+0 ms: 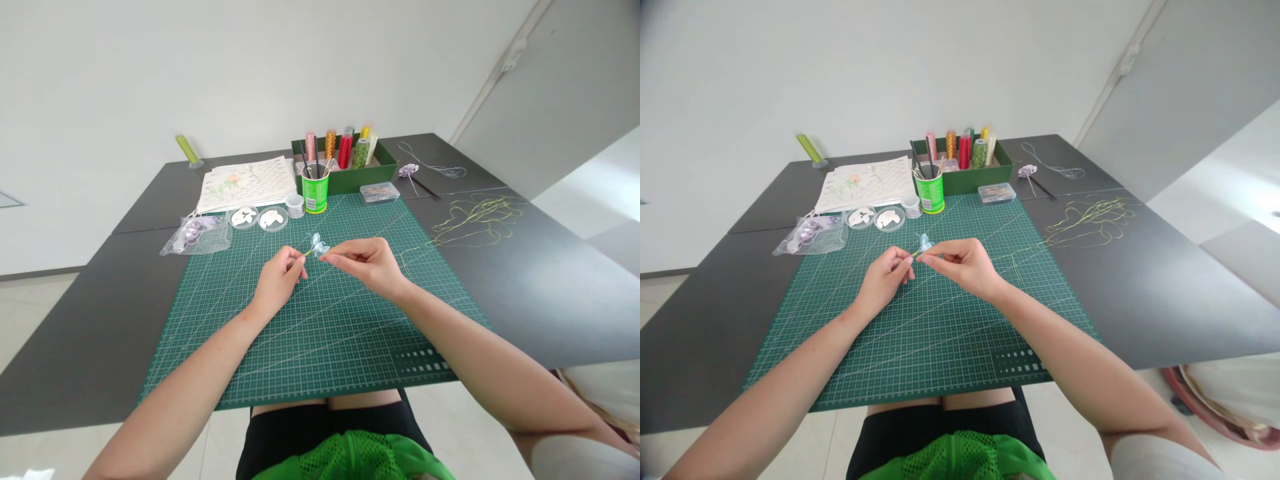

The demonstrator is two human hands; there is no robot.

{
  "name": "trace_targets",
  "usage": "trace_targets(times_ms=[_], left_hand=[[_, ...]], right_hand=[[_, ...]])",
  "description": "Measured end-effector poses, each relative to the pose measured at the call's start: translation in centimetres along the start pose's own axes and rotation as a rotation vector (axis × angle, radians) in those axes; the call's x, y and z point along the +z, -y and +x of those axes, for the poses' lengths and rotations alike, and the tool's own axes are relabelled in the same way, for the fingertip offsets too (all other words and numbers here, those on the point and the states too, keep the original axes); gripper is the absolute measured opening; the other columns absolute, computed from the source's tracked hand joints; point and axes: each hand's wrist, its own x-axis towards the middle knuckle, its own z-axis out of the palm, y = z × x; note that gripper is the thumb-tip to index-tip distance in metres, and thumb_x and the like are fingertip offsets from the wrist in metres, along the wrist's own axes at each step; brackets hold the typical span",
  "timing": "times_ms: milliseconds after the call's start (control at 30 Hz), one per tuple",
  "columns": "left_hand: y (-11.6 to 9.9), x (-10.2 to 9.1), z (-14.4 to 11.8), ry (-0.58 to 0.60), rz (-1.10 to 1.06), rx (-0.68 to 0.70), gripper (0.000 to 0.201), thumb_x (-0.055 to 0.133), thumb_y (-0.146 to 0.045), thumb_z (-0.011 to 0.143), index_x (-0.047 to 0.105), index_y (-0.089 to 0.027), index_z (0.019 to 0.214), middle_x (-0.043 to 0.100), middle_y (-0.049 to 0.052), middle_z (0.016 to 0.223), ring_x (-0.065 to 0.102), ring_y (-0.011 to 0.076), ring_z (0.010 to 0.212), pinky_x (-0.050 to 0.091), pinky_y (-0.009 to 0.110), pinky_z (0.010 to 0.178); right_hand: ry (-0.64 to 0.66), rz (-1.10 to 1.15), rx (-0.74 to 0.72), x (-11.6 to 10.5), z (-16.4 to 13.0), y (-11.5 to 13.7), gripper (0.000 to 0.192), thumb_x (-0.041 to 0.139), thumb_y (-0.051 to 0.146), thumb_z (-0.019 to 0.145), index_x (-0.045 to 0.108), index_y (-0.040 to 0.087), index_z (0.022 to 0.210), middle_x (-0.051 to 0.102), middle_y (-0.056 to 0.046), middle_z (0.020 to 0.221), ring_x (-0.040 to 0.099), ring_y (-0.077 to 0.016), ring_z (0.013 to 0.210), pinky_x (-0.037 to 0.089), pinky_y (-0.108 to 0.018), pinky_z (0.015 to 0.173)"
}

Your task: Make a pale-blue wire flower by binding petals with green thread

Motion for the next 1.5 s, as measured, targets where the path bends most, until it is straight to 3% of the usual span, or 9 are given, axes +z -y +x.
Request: trace_targets(times_ms=[267, 433, 600, 833, 1133, 1333, 1500], left_hand=[[-1.1, 0.5, -0.9, 0.234, 0.061, 0.054, 0.015, 0.058, -0.030, 0.092, 0.062, -0.021, 0.081, 0.066, -0.005, 0.057, 0.052, 0.0114, 0.047, 0.037, 0.022, 0.052], [-1.6, 0.6, -1.4, 0.341, -0.012, 0.032, 0.016, 0.062, -0.030, 0.088, 0.063, -0.020, 0.077, 0.059, -0.006, 0.049, 0.050, 0.0106, 0.043, 0.037, 0.021, 0.049], [-1.9, 0.3, -1.5, 0.370, -0.064, 0.044, 0.015, 0.063, -0.028, 0.087, 0.062, -0.019, 0.075, 0.056, -0.006, 0.048, 0.048, 0.0093, 0.041, 0.035, 0.020, 0.047], [-2.0, 0.1, -1.5, 0.411, -0.148, 0.054, 0.017, 0.063, -0.031, 0.089, 0.060, -0.019, 0.077, 0.056, -0.006, 0.049, 0.047, 0.0085, 0.042, 0.035, 0.020, 0.046], [-2.3, -0.1, -1.6, 0.359, -0.241, 0.086, 0.016, 0.060, -0.031, 0.091, 0.056, -0.019, 0.081, 0.059, -0.004, 0.052, 0.049, 0.0090, 0.045, 0.035, 0.020, 0.047], [-2.1, -0.3, -1.3, 0.195, -0.276, 0.125, 0.014, 0.060, -0.031, 0.091, 0.058, -0.019, 0.085, 0.059, -0.005, 0.052, 0.045, 0.0083, 0.044, 0.033, 0.020, 0.046], [-1.7, -0.5, -1.0, 0.046, -0.254, 0.157, 0.014, 0.059, -0.031, 0.092, 0.058, -0.019, 0.085, 0.059, -0.005, 0.052, 0.044, 0.0080, 0.043, 0.034, 0.020, 0.046]], right_hand=[[-0.063, 0.082, 0.044, -0.7, 0.6, -0.5, 0.030, 0.074, 0.047, 0.082, 0.084, 0.019, 0.086, 0.071, -0.005, 0.066, 0.052, -0.0128, 0.057, 0.038, -0.027, 0.051], [-0.065, 0.082, 0.054, -0.9, 1.2, -1.3, 0.022, 0.075, 0.042, 0.082, 0.084, 0.023, 0.087, 0.080, -0.007, 0.087, 0.071, -0.0205, 0.079, 0.054, -0.032, 0.068], [-0.032, 0.061, 0.082, -0.9, 1.5, -2.3, 0.023, 0.074, 0.043, 0.083, 0.083, 0.023, 0.090, 0.081, -0.007, 0.096, 0.075, -0.0247, 0.093, 0.059, -0.038, 0.082], [0.034, -0.013, 0.113, -1.0, 1.8, -3.3, 0.028, 0.072, 0.045, 0.085, 0.083, 0.021, 0.092, 0.081, -0.008, 0.094, 0.074, -0.0243, 0.089, 0.057, -0.037, 0.077], [0.119, 0.043, 0.171, -1.2, 2.2, -4.4, 0.033, 0.073, 0.047, 0.080, 0.083, 0.017, 0.088, 0.077, -0.006, 0.078, 0.061, -0.0144, 0.063, 0.045, -0.028, 0.058], [0.222, -0.019, 0.202, -1.0, 2.4, -5.7, 0.037, 0.075, 0.052, 0.076, 0.081, 0.015, 0.077, 0.065, -0.001, 0.059, 0.049, -0.0108, 0.055, 0.037, -0.026, 0.055], [0.292, -0.051, 0.214, -0.9, 2.2, -5.8, 0.040, 0.073, 0.055, 0.078, 0.082, 0.015, 0.080, 0.059, 0.002, 0.056, 0.044, -0.0093, 0.054, 0.033, -0.025, 0.055]])
